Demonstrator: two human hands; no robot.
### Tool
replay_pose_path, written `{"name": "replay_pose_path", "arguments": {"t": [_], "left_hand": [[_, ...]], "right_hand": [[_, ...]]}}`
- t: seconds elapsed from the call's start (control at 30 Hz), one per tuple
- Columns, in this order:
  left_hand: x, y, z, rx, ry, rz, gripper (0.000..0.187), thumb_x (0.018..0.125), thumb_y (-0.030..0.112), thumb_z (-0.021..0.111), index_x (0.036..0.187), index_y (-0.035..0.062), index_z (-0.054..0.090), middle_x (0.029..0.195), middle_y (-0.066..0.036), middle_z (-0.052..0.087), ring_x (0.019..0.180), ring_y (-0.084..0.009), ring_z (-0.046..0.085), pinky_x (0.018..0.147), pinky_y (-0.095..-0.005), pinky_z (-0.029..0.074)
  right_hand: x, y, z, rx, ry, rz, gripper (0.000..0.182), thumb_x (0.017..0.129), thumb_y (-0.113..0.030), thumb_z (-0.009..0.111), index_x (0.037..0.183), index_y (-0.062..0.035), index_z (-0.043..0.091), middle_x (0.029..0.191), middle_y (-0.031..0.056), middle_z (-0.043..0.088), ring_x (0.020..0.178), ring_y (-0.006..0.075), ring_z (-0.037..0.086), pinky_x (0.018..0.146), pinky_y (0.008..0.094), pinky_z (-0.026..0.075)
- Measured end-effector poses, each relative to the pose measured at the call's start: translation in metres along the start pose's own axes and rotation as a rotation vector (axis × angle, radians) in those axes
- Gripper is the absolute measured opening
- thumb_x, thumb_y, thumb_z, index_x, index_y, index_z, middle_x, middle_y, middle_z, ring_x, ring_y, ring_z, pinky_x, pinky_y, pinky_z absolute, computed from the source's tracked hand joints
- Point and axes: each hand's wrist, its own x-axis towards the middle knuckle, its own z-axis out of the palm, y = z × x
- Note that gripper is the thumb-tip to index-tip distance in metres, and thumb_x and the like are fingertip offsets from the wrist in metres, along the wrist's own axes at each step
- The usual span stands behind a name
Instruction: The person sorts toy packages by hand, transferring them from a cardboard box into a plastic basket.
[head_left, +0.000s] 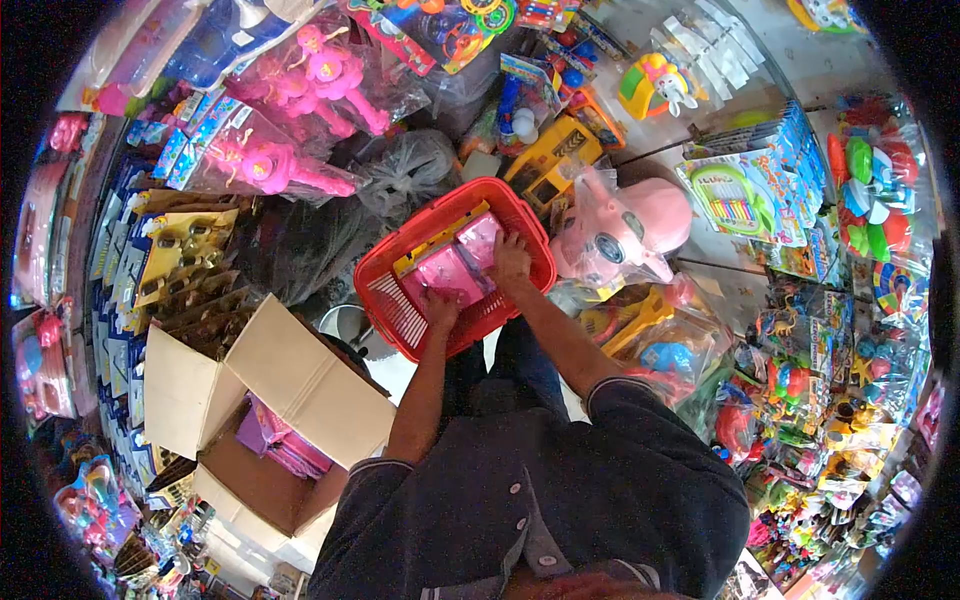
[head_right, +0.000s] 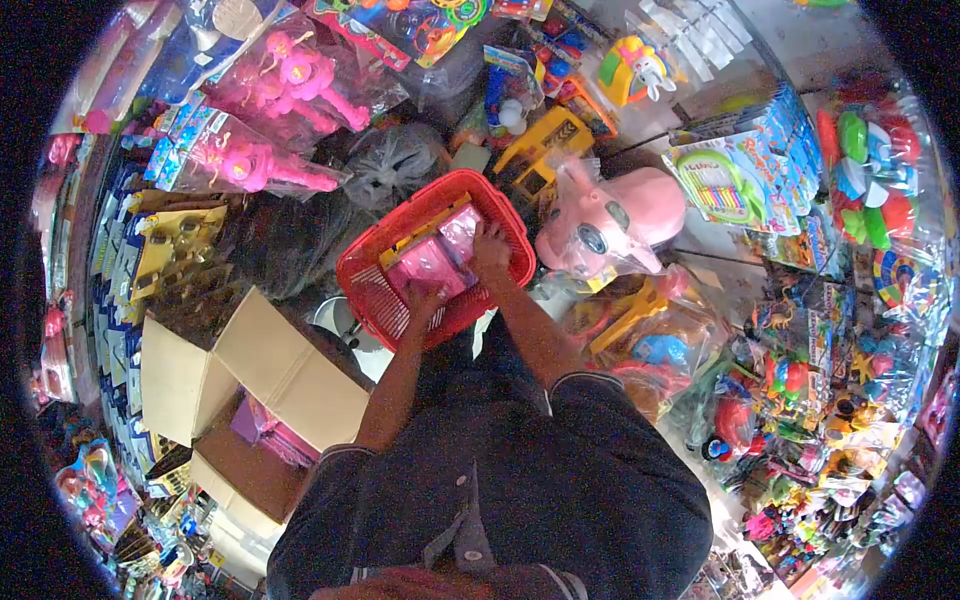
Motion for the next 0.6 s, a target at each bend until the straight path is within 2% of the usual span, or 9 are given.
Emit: {"name": "replay_pose_path", "arguments": {"t": [0.1,0.13,0.2,0.3,0.4,0.6], "left_hand": [[0.001,-0.003,-0.002,-0.118,0.028,0.121,0.095,0.079,0.043,0.075,0.144,-0.0105,0.03,0.146,-0.037,0.033,0.135,-0.0508,0.035,0.115,-0.0505,0.031],[0.0,0.0,-0.003,-0.103,0.017,0.064,0.095,0.079,0.042,0.075,0.144,-0.0104,0.03,0.146,-0.036,0.033,0.136,-0.0505,0.034,0.115,-0.0503,0.031],[-0.003,0.01,-0.007,-0.076,-0.001,-0.047,0.094,0.08,0.041,0.074,0.145,-0.0102,0.03,0.146,-0.035,0.034,0.137,-0.05,0.033,0.116,-0.0501,0.031],[0.024,-0.059,0.045,0.158,0.079,0.221,0.093,0.08,0.04,0.074,0.145,-0.0099,0.03,0.147,-0.034,0.034,0.137,-0.0488,0.033,0.116,-0.0502,0.03],[-0.005,0.011,-0.009,-0.037,0.0,-0.033,0.092,0.08,0.037,0.074,0.146,-0.0102,0.03,0.148,-0.034,0.033,0.138,-0.0482,0.033,0.117,-0.0495,0.029],[0.007,-0.017,0.008,-0.08,0.003,0.0,0.086,0.083,0.032,0.07,0.146,-0.011,0.029,0.15,-0.034,0.03,0.139,-0.048,0.031,0.12,-0.0488,0.024]], "right_hand": [[0.0,0.0,-0.012,0.012,-0.024,-0.022,0.104,0.065,-0.044,0.089,0.143,-0.0043,0.033,0.131,0.0213,0.049,0.12,0.0396,0.057,0.083,0.0455,0.06],[-0.005,0.002,-0.015,-0.033,0.027,-0.057,0.099,0.065,-0.044,0.089,0.138,-0.0026,0.037,0.126,0.021,0.051,0.11,0.0377,0.063,0.08,0.0435,0.061],[-0.008,0.003,-0.02,-0.021,-0.033,-0.032,0.099,0.066,-0.044,0.089,0.138,-0.0014,0.037,0.123,0.0217,0.053,0.106,0.0372,0.065,0.079,0.0438,0.061],[0.003,0.013,-0.009,-0.012,-0.11,-0.032,0.103,0.065,-0.045,0.09,0.14,-0.0004,0.036,0.121,0.0227,0.056,0.103,0.0366,0.067,0.079,0.0437,0.061],[0.014,0.019,0.008,-0.031,-0.133,-0.045,0.107,0.064,-0.047,0.09,0.142,0.0012,0.034,0.121,0.0237,0.058,0.103,0.0366,0.067,0.079,0.0436,0.06],[0.036,0.021,0.018,-0.083,-0.146,-0.096,0.101,0.063,-0.046,0.091,0.135,0.004,0.041,0.121,0.0246,0.06,0.103,0.0377,0.068,0.082,0.0443,0.059]]}}
